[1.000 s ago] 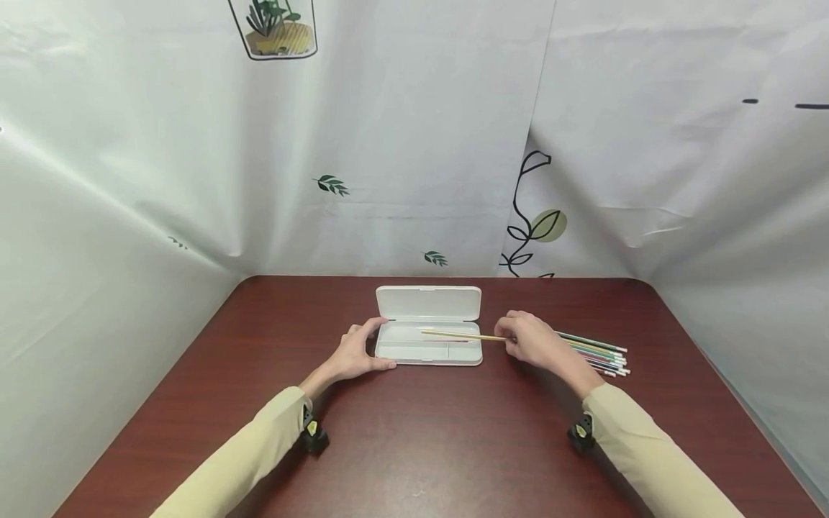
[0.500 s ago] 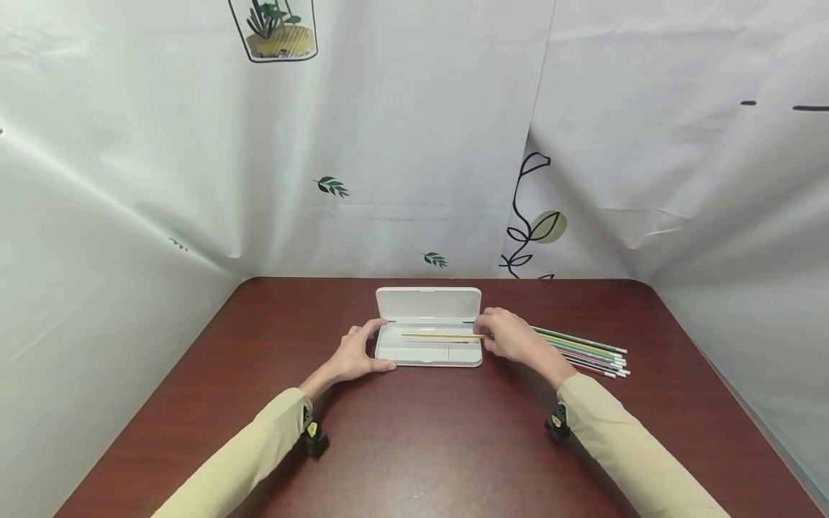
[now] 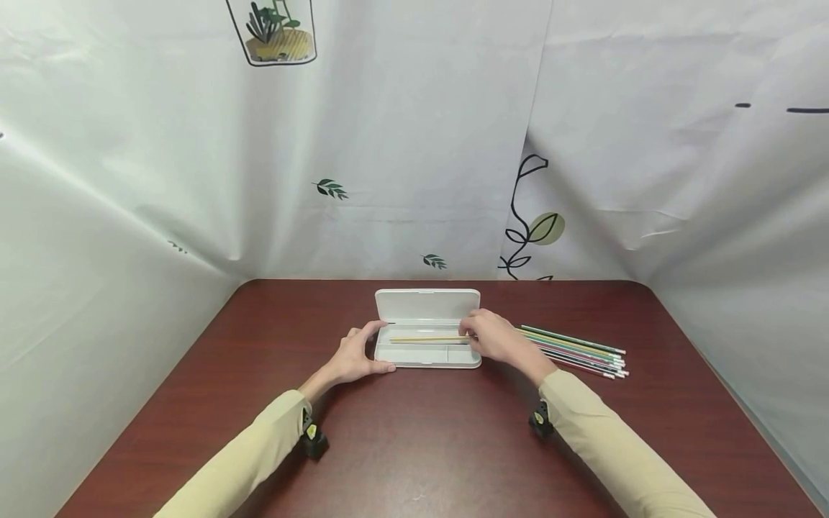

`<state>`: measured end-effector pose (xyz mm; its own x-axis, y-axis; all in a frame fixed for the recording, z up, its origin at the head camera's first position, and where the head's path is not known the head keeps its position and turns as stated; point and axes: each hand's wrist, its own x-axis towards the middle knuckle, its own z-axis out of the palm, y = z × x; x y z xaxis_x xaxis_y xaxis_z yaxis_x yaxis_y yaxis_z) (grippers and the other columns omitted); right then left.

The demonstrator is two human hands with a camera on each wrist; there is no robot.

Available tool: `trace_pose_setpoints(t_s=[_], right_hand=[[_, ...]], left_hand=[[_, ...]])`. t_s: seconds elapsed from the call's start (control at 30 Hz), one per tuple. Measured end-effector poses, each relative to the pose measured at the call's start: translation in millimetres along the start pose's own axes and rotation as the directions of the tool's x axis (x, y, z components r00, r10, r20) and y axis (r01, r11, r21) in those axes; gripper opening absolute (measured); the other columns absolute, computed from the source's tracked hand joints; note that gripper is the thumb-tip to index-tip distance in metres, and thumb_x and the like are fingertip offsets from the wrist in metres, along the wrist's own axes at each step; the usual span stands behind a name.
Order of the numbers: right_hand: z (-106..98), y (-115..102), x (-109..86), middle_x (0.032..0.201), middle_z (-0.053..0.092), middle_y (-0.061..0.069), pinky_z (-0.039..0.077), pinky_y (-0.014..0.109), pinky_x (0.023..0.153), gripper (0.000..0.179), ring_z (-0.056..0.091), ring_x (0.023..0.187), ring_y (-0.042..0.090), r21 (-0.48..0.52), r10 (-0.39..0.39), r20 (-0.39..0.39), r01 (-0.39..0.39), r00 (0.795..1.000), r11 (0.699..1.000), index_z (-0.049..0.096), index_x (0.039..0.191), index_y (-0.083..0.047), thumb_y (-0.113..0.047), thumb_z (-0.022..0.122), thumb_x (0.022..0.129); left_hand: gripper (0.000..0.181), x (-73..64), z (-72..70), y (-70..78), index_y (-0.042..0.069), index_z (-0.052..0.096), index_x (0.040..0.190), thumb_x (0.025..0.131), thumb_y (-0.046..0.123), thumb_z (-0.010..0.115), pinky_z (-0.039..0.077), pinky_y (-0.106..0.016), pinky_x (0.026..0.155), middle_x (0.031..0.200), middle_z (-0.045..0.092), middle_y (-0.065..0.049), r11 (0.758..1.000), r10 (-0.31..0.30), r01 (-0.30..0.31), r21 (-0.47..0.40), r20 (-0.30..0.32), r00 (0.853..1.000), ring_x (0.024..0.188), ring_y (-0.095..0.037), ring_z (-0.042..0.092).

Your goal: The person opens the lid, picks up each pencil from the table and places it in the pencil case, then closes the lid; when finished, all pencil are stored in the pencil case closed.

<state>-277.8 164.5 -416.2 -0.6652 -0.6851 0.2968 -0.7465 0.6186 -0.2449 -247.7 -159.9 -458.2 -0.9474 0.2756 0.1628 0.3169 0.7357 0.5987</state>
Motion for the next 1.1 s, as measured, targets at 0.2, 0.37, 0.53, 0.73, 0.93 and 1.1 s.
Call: trace_pose_setpoints(t_s=[0.2, 0.37, 0.53, 0.73, 0.93, 1.1], right_hand=[[2.8, -3.0, 3.6, 0.087, 0.061, 0.001, 0.048, 0.034, 0.068, 0.018, 0.054, 0.077, 0.017, -0.003, -0.017, 0.013, 0.017, 1.000, 1.000, 0.073, 0.091, -0.007, 0.007, 0.068, 0.080], [4.9, -3.9, 6.1, 0.083, 0.060, 0.002, 0.048, 0.033, 0.066, 0.018, 0.053, 0.073, 0.016, 0.003, -0.044, 0.017, 0.044, 0.999, 0.999, 0.073, 0.090, -0.006, 0.009, 0.067, 0.080], [6.2, -2.8, 7.9, 0.081, 0.061, 0.007, 0.047, 0.032, 0.066, 0.017, 0.052, 0.071, 0.015, 0.027, -0.055, 0.034, 0.054, 0.998, 0.998, 0.074, 0.091, -0.004, 0.007, 0.065, 0.081], [6.8, -3.1, 8.1, 0.083, 0.062, 0.004, 0.048, 0.031, 0.066, 0.019, 0.054, 0.071, 0.014, 0.027, -0.050, 0.030, 0.049, 0.998, 0.998, 0.075, 0.092, -0.005, 0.009, 0.068, 0.081], [7.3, -3.6, 6.9, 0.084, 0.063, 0.002, 0.049, 0.032, 0.066, 0.018, 0.056, 0.072, 0.014, 0.029, -0.047, 0.022, 0.047, 0.999, 0.998, 0.075, 0.092, -0.006, 0.009, 0.069, 0.082], [7.8, -2.2, 6.4, 0.085, 0.063, 0.001, 0.051, 0.033, 0.068, 0.017, 0.058, 0.075, 0.015, 0.028, -0.053, 0.009, 0.052, 0.999, 0.998, 0.074, 0.090, -0.006, 0.008, 0.071, 0.082]], left_hand=[[0.088, -1.1, -0.2, 1.4, 0.014, 0.050, 0.142, 0.068, 0.037, 0.092, 0.032, -0.047, 0.093, 0.115, 0.060, -0.010, 1.000, -0.004, 0.004, -0.002, -0.008, 1.000, 0.113, -0.030, 0.047], [0.088, -2.5, -1.0, 2.7, 0.012, 0.049, 0.142, 0.068, 0.037, 0.092, 0.031, -0.048, 0.093, 0.113, 0.061, -0.011, 1.000, 0.011, -0.011, -0.003, -0.012, 1.000, 0.112, -0.030, 0.048], [0.088, -2.2, -1.0, 2.8, 0.012, 0.049, 0.142, 0.068, 0.038, 0.092, 0.031, -0.048, 0.094, 0.112, 0.060, -0.010, 1.000, 0.007, -0.007, -0.002, -0.013, 1.000, 0.112, -0.030, 0.048], [0.089, -1.8, -1.6, 4.2, 0.012, 0.049, 0.142, 0.068, 0.037, 0.092, 0.031, -0.048, 0.093, 0.112, 0.060, -0.010, 1.000, 0.007, -0.007, -0.007, -0.013, 1.000, 0.112, -0.029, 0.048], [0.089, -1.9, -1.8, 4.5, 0.011, 0.049, 0.142, 0.068, 0.037, 0.092, 0.031, -0.049, 0.093, 0.112, 0.060, -0.010, 1.000, 0.014, -0.014, -0.016, -0.014, 1.000, 0.111, -0.031, 0.048], [0.089, -2.4, -0.3, 3.1, 0.012, 0.049, 0.142, 0.068, 0.037, 0.092, 0.031, -0.049, 0.093, 0.113, 0.062, -0.011, 1.000, 0.025, -0.025, -0.005, -0.021, 0.999, 0.111, -0.031, 0.048]])
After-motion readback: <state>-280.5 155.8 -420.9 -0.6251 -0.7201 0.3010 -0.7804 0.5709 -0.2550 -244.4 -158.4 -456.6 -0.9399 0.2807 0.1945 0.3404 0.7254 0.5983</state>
